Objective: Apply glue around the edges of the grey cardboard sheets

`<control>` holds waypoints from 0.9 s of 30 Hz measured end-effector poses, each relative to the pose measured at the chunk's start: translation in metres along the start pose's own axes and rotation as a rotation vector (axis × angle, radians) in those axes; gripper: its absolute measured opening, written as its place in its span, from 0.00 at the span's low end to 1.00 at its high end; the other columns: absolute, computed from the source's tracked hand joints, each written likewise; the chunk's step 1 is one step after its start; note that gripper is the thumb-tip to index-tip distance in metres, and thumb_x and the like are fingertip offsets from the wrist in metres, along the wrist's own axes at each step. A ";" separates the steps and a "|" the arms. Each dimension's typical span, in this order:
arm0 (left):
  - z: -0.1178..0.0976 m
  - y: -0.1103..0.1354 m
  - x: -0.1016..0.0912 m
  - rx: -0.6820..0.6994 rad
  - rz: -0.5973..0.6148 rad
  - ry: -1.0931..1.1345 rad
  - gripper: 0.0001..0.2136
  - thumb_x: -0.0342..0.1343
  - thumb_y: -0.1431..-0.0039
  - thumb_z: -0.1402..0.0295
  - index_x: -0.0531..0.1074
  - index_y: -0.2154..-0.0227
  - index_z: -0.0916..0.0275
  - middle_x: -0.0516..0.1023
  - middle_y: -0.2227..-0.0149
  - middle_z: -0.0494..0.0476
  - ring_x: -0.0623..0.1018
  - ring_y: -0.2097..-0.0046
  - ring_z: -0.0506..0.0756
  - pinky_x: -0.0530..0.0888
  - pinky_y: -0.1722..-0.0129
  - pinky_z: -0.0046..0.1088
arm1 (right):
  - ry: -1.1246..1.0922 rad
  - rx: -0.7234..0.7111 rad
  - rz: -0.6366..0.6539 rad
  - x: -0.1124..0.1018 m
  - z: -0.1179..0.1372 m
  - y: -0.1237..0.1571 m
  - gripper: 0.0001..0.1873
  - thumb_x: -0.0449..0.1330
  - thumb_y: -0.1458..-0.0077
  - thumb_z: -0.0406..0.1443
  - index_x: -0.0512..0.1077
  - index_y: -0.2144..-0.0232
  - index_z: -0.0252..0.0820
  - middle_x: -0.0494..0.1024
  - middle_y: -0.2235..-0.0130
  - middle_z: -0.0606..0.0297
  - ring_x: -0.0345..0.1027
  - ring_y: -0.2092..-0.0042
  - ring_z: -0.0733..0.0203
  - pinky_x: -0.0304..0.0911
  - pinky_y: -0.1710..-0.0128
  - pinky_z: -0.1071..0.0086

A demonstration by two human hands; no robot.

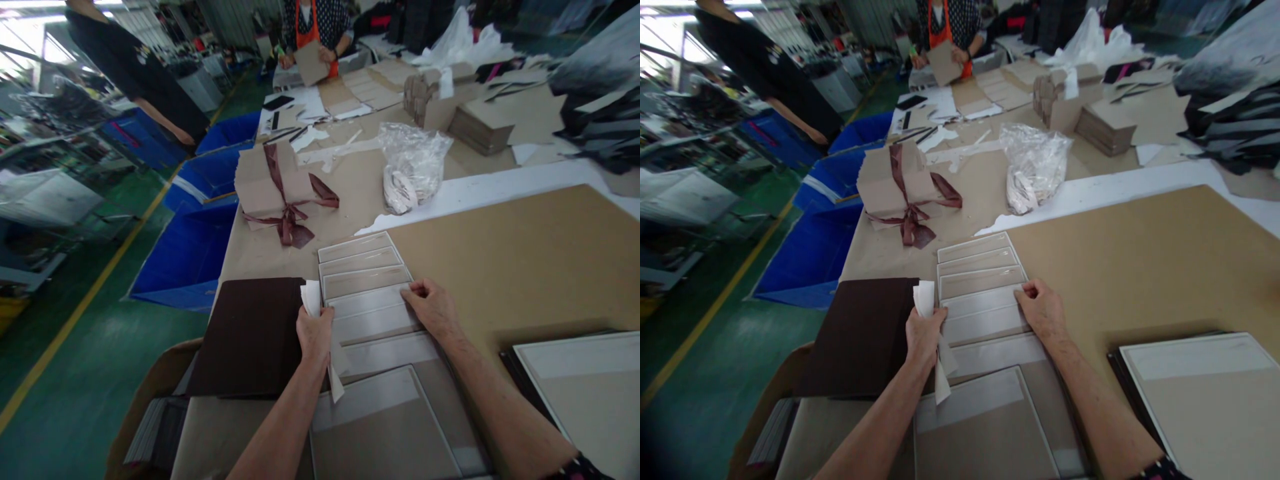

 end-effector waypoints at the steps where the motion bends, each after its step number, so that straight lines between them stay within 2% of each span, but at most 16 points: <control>1: -0.001 0.000 0.000 0.002 -0.005 -0.005 0.10 0.64 0.58 0.69 0.72 0.70 0.63 0.75 0.75 0.51 0.75 0.72 0.54 0.68 0.72 0.28 | 0.001 0.004 0.000 0.000 0.000 0.000 0.12 0.61 0.57 0.47 0.71 0.75 0.45 0.75 0.75 0.66 0.67 0.71 0.57 0.59 0.69 0.65; 5: -0.003 0.001 0.000 0.009 -0.014 -0.020 0.11 0.64 0.59 0.69 0.73 0.70 0.63 0.76 0.74 0.51 0.75 0.72 0.54 0.69 0.71 0.28 | -0.001 0.021 -0.013 0.000 0.002 0.000 0.12 0.61 0.58 0.46 0.70 0.74 0.45 0.74 0.75 0.66 0.68 0.70 0.57 0.60 0.67 0.65; 13: 0.006 -0.004 0.000 0.010 0.011 -0.024 0.13 0.65 0.59 0.65 0.73 0.69 0.63 0.76 0.74 0.52 0.75 0.72 0.54 0.69 0.72 0.28 | -0.035 0.063 -0.037 -0.001 0.001 0.001 0.17 0.64 0.57 0.45 0.67 0.66 0.44 0.75 0.73 0.68 0.70 0.69 0.58 0.61 0.66 0.66; 27: 0.005 -0.005 0.002 0.030 0.011 -0.090 0.12 0.65 0.57 0.64 0.72 0.70 0.63 0.76 0.74 0.51 0.76 0.72 0.55 0.70 0.71 0.30 | 0.064 0.050 -0.019 0.004 0.000 -0.003 0.14 0.63 0.53 0.40 0.66 0.64 0.43 0.74 0.74 0.72 0.69 0.71 0.60 0.60 0.69 0.69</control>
Point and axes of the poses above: each hand's wrist, its own y-axis away from the middle knuckle, its own x-axis out of the palm, z = x × y, the point moved 1 cm from there along -y, towards the middle knuckle
